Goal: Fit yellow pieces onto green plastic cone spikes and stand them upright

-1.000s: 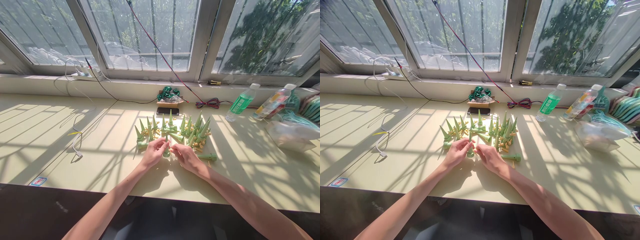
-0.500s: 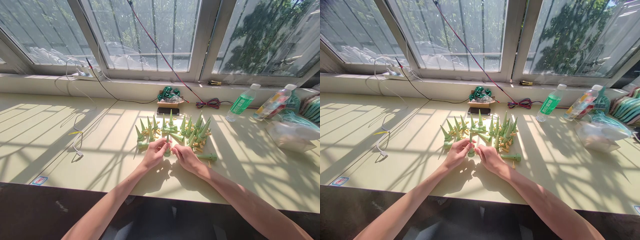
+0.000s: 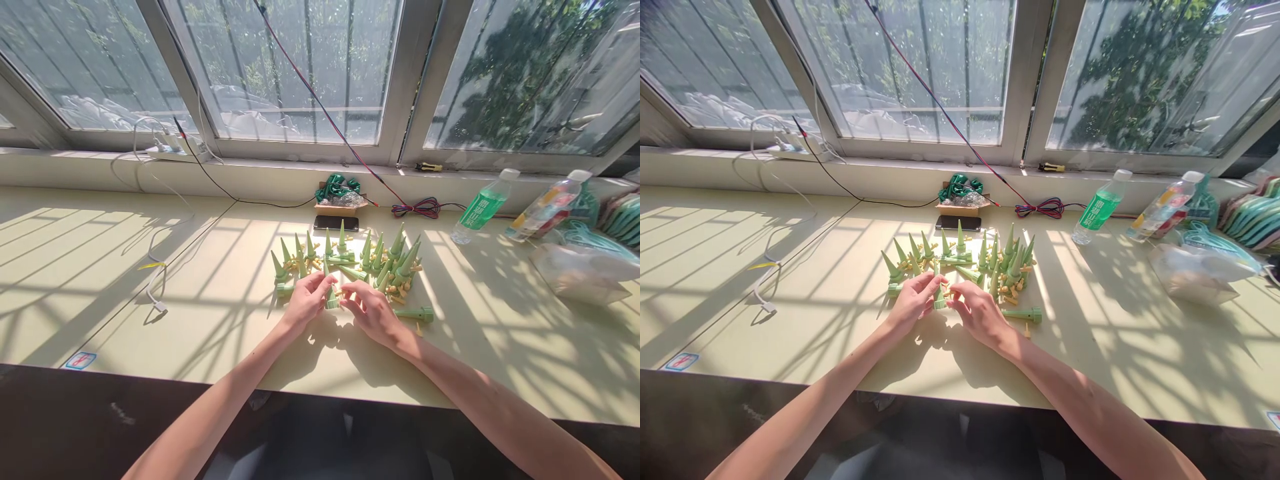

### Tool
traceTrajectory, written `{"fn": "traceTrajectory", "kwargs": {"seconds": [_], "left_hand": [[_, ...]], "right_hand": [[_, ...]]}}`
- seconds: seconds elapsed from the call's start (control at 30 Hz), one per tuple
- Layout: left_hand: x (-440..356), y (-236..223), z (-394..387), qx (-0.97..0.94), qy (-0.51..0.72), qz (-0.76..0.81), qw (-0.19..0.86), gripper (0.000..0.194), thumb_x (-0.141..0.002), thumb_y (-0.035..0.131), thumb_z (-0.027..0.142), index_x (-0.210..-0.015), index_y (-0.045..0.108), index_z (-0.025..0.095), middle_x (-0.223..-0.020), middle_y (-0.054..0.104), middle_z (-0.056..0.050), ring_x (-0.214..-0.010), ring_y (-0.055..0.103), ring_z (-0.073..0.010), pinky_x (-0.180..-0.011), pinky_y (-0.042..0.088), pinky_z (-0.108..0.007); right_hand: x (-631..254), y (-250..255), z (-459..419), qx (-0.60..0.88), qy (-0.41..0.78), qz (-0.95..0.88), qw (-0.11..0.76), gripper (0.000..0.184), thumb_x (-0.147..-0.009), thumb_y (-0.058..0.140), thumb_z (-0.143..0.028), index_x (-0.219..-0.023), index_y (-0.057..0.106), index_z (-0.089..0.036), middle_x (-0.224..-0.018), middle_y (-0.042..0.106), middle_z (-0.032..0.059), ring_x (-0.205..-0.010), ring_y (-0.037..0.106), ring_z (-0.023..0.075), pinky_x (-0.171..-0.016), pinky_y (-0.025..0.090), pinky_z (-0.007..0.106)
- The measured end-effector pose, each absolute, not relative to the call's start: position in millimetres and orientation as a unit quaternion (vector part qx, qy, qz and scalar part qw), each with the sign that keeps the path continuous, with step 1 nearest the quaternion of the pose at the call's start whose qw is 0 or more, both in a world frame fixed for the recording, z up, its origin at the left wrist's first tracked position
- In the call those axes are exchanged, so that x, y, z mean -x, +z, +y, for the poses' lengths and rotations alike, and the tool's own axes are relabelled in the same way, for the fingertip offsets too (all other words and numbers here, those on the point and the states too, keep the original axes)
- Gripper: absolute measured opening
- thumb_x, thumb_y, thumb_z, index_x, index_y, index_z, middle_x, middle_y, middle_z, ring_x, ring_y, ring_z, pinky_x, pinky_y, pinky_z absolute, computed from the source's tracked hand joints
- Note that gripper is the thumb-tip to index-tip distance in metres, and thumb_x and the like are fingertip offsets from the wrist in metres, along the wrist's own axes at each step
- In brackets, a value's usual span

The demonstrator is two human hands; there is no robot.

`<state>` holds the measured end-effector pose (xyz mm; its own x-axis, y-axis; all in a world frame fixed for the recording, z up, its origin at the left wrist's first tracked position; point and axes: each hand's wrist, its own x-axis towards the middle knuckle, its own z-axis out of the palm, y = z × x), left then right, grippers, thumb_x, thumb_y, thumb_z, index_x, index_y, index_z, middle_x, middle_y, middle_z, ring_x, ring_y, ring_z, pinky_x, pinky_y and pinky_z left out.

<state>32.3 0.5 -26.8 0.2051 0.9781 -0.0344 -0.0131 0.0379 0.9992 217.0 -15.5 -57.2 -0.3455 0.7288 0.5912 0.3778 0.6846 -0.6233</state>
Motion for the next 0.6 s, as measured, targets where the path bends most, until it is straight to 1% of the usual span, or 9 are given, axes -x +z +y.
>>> {"fn": "traceTrajectory", "kwargs": {"seconds": [0.1,0.23,0.3,0.37,0.47,0.53,0.6], "left_hand": [[-32.2,-27.0,0.3,-0.550,0.437,0.441,0.559,0.044,-0.083,0.070,0.060,-0.081,0.058,0.018,-0.058,0.041,0.007,-0.040,0.029,-0.0039,-0.037,0.024,-0.019],[-30.4,-28.3,0.4,-0.596,0.438,0.425,0.523,0.040,-0.087,0.066,0.057,-0.090,0.064,0.017,-0.067,0.053,0.003,-0.043,0.033,-0.0049,-0.039,0.028,-0.021],[-29.9,-29.5,0.0,-0.622,0.436,0.422,0.495,0.038,-0.089,0.064,0.055,-0.091,0.065,0.017,-0.068,0.054,0.003,-0.046,0.037,-0.0060,-0.041,0.030,-0.021],[-30.1,-30.7,-1.1,-0.645,0.428,0.417,0.478,0.035,-0.091,0.062,0.052,-0.092,0.065,0.017,-0.068,0.055,0.002,-0.050,0.041,-0.0076,-0.044,0.033,-0.021],[-31.0,-32.0,-3.7,-0.674,0.413,0.396,0.467,0.031,-0.094,0.060,0.048,-0.094,0.064,0.017,-0.072,0.058,0.001,-0.058,0.050,-0.0103,-0.049,0.038,-0.021],[-31.0,-32.7,-5.3,-0.696,0.404,0.378,0.458,0.029,-0.096,0.058,0.045,-0.095,0.063,0.017,-0.077,0.061,-0.001,-0.065,0.054,-0.0122,-0.054,0.043,-0.021],[-30.2,-33.4,-6.3,-0.718,0.393,0.366,0.443,0.027,-0.097,0.056,0.042,-0.094,0.063,0.016,-0.080,0.061,-0.002,-0.071,0.057,-0.0137,-0.058,0.045,-0.022]], "right_hand": [[-217.4,-58.1,-15.2,0.349,0.199,-0.792,0.459,0.017,-0.104,0.050,-0.031,-0.117,0.059,-0.024,-0.091,0.065,0.0062,-0.067,0.060,0.0161,-0.060,0.050,0.030],[-217.5,-59.7,-16.0,0.352,0.198,-0.786,0.468,0.016,-0.103,0.052,-0.034,-0.111,0.060,-0.024,-0.087,0.064,0.0057,-0.067,0.059,0.0176,-0.058,0.049,0.031],[-217.8,-59.7,-16.7,0.361,0.201,-0.784,0.462,0.017,-0.103,0.052,-0.037,-0.104,0.062,-0.023,-0.084,0.063,0.0051,-0.066,0.057,0.0177,-0.056,0.047,0.031],[-218.4,-59.2,-17.2,0.378,0.206,-0.782,0.450,0.024,-0.104,0.049,-0.040,-0.092,0.061,-0.022,-0.077,0.060,0.0033,-0.061,0.052,0.0163,-0.054,0.043,0.030],[-218.6,-58.6,-17.0,0.413,0.203,-0.775,0.433,0.040,-0.105,0.043,-0.041,-0.072,0.052,-0.020,-0.064,0.049,-0.0006,-0.054,0.042,0.0132,-0.052,0.034,0.028],[-218.1,-58.9,-16.6,0.434,0.196,-0.772,0.422,0.044,-0.105,0.042,-0.040,-0.066,0.044,-0.020,-0.059,0.043,-0.0024,-0.052,0.036,0.0116,-0.051,0.029,0.028],[-217.1,-59.3,-16.4,0.446,0.196,-0.773,0.407,0.045,-0.104,0.042,-0.039,-0.063,0.039,-0.020,-0.056,0.039,-0.0035,-0.050,0.032,0.0105,-0.050,0.025,0.028]]}}
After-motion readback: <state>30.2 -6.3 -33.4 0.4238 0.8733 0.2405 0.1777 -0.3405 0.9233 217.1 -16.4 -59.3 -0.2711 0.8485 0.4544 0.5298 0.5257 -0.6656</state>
